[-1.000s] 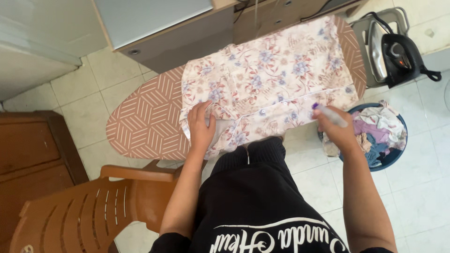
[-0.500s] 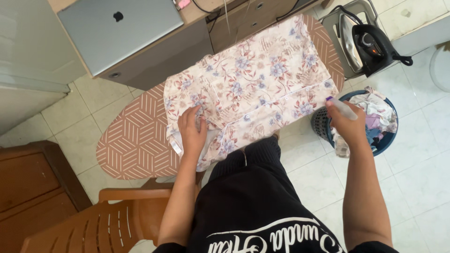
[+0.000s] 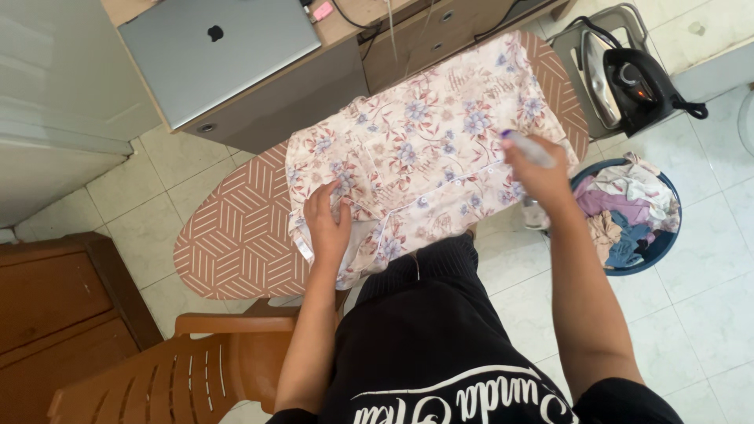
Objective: The person irons a floral-patterned shirt on an ironing board. They repeatedly smooth the fabric, reposition the shirt, and use a spray bottle to mist the garment before continuing to iron different sections.
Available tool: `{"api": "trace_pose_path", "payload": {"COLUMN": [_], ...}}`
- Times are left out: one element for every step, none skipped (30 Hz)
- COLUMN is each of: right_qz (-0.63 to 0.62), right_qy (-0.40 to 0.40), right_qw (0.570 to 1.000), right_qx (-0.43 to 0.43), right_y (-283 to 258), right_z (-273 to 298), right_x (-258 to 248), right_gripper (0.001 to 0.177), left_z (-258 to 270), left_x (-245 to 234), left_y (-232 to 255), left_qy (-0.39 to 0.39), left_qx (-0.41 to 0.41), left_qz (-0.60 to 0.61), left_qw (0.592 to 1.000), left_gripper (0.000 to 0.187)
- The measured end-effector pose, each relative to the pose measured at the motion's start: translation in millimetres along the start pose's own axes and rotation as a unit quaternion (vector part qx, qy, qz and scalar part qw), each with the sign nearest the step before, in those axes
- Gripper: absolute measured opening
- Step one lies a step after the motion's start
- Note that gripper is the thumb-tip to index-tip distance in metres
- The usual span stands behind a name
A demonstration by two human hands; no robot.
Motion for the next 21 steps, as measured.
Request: {"api": "trace_pose_path", "payload": {"right_qz": [-0.006, -0.013, -0.014, -0.016, -0.018, -0.061, -0.103, -0.145, -0.160, -0.175, -0.189, -0.230, -0.270, -0.309, -0.323, -0.336, -0.348, -0.345, -0.342, -0.339, -0.312], "right_qy": [-0.018, -0.037, -0.063, -0.090, -0.118, -0.134, -0.149, -0.165, -0.184, -0.203, -0.223, -0.234, -0.245, -0.256, -0.266, -0.276, -0.286, -0.315, -0.345, -0.373, -0.385], "right_qw": [1.000, 0.999, 0.998, 0.996, 0.993, 0.989, 0.983, 0.975, 0.970, 0.963, 0.956, 0.945, 0.931, 0.916, 0.908, 0.900, 0.892, 0.883, 0.873, 0.863, 0.867], "right_qx": [-0.010, -0.021, -0.012, -0.006, 0.001, 0.003, 0.006, 0.009, 0.000, -0.009, -0.017, -0.007, 0.003, 0.016, 0.025, 0.035, 0.046, 0.046, 0.047, 0.047, 0.047], "right_y": [-5.7, -11.9, -14.8, -18.3, -22.1, -27.9, -34.0, -40.9, -49.3, -57.9, -66.7, -73.5, -80.2, -86.1, -90.8, -94.2, -96.9, -101.8, -106.5, -109.7, -108.7], "right_z": [-1.7, -2.4, -0.5, 2.5, 6.5, 10.1, 14.4, 18.6, 23.9, 29.8, 35.7, 40.3, 45.5, 50.4, 54.3, 57.7, 60.5, 63.6, 65.1, 67.0, 67.4], "right_x": [13.7, 27.4, 41.3, 56.4, 71.9, 87.5, 103.7, 119.8, 134.7, 149.7, 165.5, 182.4, 200.2, 215.6, 229.6, 242.0, 253.2, 266.0, 279.0, 291.3, 300.8], "right_gripper": [0.034, 0.034, 0.032, 0.031, 0.031, 0.031, 0.032, 0.033, 0.035, 0.037, 0.039, 0.039, 0.040, 0.040, 0.041, 0.043, 0.044, 0.046, 0.050, 0.055, 0.057], "left_z": [1.5, 3.5, 6.4, 10.0, 13.8, 19.7, 25.0, 28.3, 31.6, 33.8, 35.8, 36.8, 37.9, 39.5, 40.3, 42.4, 46.2, 48.6, 50.7, 52.9, 56.4], "left_x": [0.5, 0.6, 4.3, 8.0, 11.0, 15.3, 19.7, 23.3, 26.3, 25.2, 23.7, 21.4, 19.8, 18.6, 16.6, 15.6, 13.3, 4.7, -5.2, -15.1, -22.6], "left_y": [-1.4, -2.8, -2.5, -0.8, 2.5, 8.0, 16.7, 28.6, 42.2, 54.9, 66.7, 74.0, 78.8, 80.5, 72.0, 61.2, 48.3, 42.4, 35.3, 28.1, 15.4], "left_qy": [0.001, 0.003, -0.010, -0.021, -0.032, -0.059, -0.085, -0.106, -0.127, -0.129, -0.131, -0.128, -0.125, -0.122, -0.108, -0.093, -0.079, -0.047, -0.016, 0.015, 0.035], "left_qx": [0.003, 0.004, 0.008, 0.011, 0.013, 0.014, 0.015, 0.026, 0.036, 0.045, 0.053, 0.046, 0.039, 0.032, -0.009, -0.050, -0.092, -0.081, -0.070, -0.058, -0.081], "left_qz": [0.000, 0.000, 0.005, 0.009, 0.013, 0.062, 0.111, 0.111, 0.110, 0.101, 0.091, 0.099, 0.107, 0.117, 0.116, 0.116, 0.116, 0.091, 0.066, 0.040, 0.017], "left_qw": [1.000, 1.000, 1.000, 1.000, 0.999, 0.996, 0.990, 0.988, 0.985, 0.985, 0.986, 0.986, 0.985, 0.985, 0.987, 0.988, 0.986, 0.991, 0.995, 0.997, 0.996], "left_gripper": [0.037, 0.036, 0.037, 0.038, 0.039, 0.049, 0.059, 0.065, 0.073, 0.082, 0.092, 0.099, 0.105, 0.112, 0.107, 0.101, 0.096, 0.094, 0.091, 0.089, 0.088]}}
Point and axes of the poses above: each hand's wrist, its own z-axis away from the middle knuckle, its own x-axis out of the palm, y = z × x, the point moved 9 cm from there along -z, towards the middle knuckle
